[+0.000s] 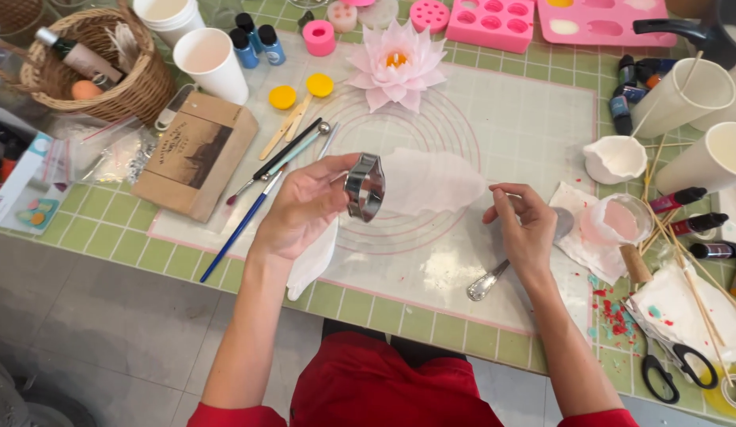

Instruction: The recorder trims small red wax pieces using scissors and uses a metal leaf-shaped cutter on a sheet of white wax to create candle art components.

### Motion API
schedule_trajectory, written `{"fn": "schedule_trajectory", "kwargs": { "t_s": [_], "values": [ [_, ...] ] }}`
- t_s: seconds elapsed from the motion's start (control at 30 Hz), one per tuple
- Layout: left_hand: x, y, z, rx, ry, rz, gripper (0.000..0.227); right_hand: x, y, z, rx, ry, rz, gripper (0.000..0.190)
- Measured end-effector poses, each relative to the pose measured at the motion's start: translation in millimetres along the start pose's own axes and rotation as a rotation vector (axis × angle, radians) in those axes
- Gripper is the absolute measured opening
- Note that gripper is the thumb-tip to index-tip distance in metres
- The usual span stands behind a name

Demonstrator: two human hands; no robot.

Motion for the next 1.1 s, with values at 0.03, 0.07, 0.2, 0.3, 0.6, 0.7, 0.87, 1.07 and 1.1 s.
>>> {"fn": "schedule_trajectory", "kwargs": {
  "t_s": [0.03, 0.07, 0.2, 0.3, 0.6, 0.7, 0.87, 1.07, 1.1],
  "values": [
    [-2, 6, -7, -0.003, 0.002, 0.005, 0.052, -2, 0, 0, 0.004, -0.002, 0.004, 0.02],
    [-3, 14, -14, 0.031, -0.027, -0.124, 0.051, -3, 0, 0, 0.008, 0.001, 0.002, 0.019],
    [5, 36, -45, 0.046, -0.019, -0.365, 0.049, -6, -2, -1, 0.028, -0.02, 0.001, 0.019],
    [0, 42, -69, 0.033, 0.079, -0.646, 0.048, -8, -4, -1, 0.016, 0.0, 0.031, 0.018],
    [-41, -24, -58, -0.023, 0.189, -0.256, 0.051, -49, -32, -2, -0.006, -0.047, -0.005, 0.022],
    [-42, -61, -45, -0.001, 0.169, -0.267, 0.048, -94, -53, 13, -0.07, 0.039, 0.2, 0.023],
    [-55, -109, -36, -0.052, 0.133, -0.314, 0.047, -104, -28, 42, 0.036, -0.134, 0.293, 0.017],
    [-101, -157, -30, -0.084, 0.197, -0.295, 0.045, -110, 21, 82, 0.154, -0.181, 0.513, 0.016],
    [-112, -163, -29, -0.058, 0.24, -0.316, 0.046, -107, 28, 89, 0.126, -0.13, 0.51, 0.014]
  ]
}}
Point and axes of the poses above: each hand's wrist, its own z-axis away from the middle knuckle, its own y-axis out of the back of the hand, x = y × z, the point moved 6 cm from there along -z, towards the middle knuckle, and after that the axes turned 14 degrees about -z, right-handed, at the moved point
